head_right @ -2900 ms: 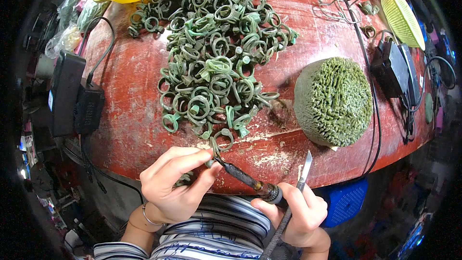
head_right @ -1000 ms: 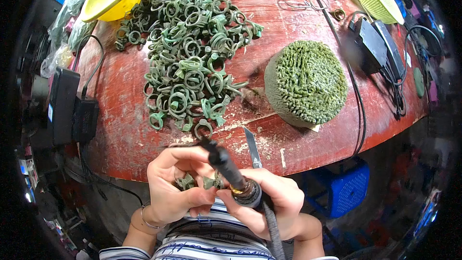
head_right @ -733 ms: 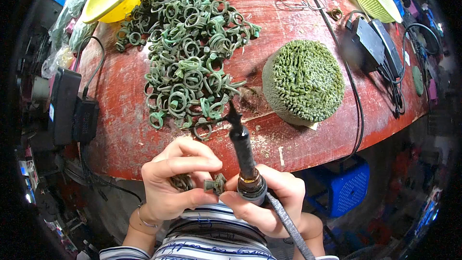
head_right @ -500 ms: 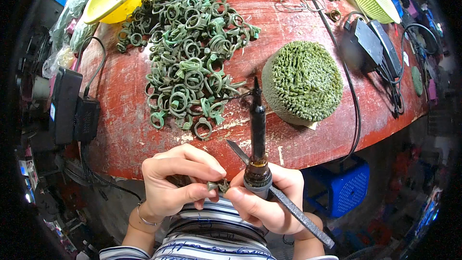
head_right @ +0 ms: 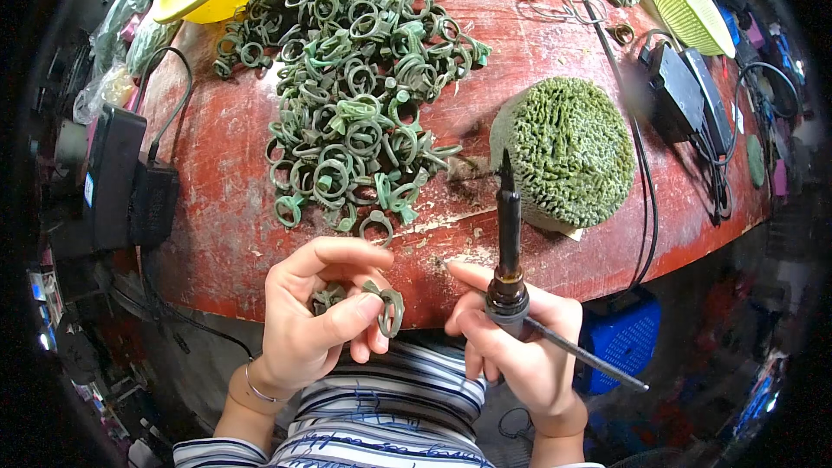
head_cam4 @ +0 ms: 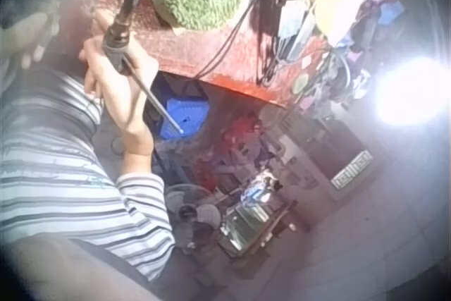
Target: Using a heated tool and a file to modify and clean green wax jewelry rings.
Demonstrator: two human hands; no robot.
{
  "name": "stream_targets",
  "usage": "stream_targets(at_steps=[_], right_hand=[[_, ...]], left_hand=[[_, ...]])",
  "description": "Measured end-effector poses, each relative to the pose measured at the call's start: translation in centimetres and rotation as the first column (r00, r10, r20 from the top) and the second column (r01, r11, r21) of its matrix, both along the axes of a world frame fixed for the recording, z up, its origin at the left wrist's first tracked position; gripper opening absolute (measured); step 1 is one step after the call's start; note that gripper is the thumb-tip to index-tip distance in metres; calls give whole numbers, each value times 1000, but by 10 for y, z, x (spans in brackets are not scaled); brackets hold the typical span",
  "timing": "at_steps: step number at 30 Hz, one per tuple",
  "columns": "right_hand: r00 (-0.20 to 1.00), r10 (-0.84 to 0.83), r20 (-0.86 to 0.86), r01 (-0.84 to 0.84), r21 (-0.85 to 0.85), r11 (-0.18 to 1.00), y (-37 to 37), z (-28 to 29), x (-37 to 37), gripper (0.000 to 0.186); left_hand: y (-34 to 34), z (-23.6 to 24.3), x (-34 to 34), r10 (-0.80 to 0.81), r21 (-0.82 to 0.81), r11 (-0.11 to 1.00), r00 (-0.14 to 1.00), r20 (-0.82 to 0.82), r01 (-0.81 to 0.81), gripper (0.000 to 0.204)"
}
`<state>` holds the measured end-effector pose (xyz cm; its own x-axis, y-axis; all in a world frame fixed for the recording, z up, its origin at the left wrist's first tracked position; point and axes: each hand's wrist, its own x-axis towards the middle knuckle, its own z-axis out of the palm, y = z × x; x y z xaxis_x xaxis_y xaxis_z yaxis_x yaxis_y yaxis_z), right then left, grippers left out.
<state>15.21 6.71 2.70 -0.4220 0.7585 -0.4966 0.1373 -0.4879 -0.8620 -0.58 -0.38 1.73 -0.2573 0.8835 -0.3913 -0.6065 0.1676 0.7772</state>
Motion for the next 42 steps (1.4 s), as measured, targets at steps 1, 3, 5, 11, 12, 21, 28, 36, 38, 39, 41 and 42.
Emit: stream_targets(at_steps=[1, 3, 5, 11, 12, 21, 28, 36, 38, 39, 41, 42], right_hand=[[1000, 1, 1, -1, 0, 1000, -1, -3, 0, 26], [999, -40, -12, 41, 125, 991, -3, -6, 2, 26], [991, -90, -103, 103, 129, 986, -8, -4, 6, 25], [975, -146, -165, 177, 187, 966, -15, 5, -1, 24], [984, -134, -122, 160, 245, 956, -16, 6, -4, 25], [986, -4, -167, 88, 502, 860, -13, 0, -12, 15], [992, -60, -108, 100, 414, 905, -13, 4, -12, 17], [996, -59, -69, 81, 386, 919, -11, 6, -13, 16], [995, -61, -82, 87, 370, 925, -10, 6, -14, 16], [995, -62, -81, 88, 372, 924, -11, 6, -14, 16], [995, -72, -66, 92, 372, 924, -12, 7, -14, 16], [995, -72, -65, 91, 372, 924, -11, 6, -14, 16]], left_hand=[[0, -1, -1, 1, 0, 1000, 1000, 1, -1, 15], [-2, -5, -3, -72, 18, 997, 997, -18, 73, 17], [0, -7, -1, -64, 35, 997, 998, 6, 64, 16], [-4, -14, 0, -18, 132, 991, 998, -57, 25, 18], [-4, -13, 1, -12, 133, 991, 997, -77, 22, 19], [-5, -16, 4, 18, 155, 988, 976, -217, 16, 22], [-5, -17, 7, 71, 165, 986, 962, -263, -27, 22], [-5, -20, 6, 53, 204, 978, 919, -392, 31, 22], [-4, -21, 4, 37, 234, 969, 893, -448, 78, 22], [-4, -21, 5, 35, 236, 968, 886, -463, 85, 22], [-5, -21, 5, 33, 240, 966, 879, -476, 93, 22], [-5, -21, 5, 30, 237, 967, 883, -469, 92, 22]])
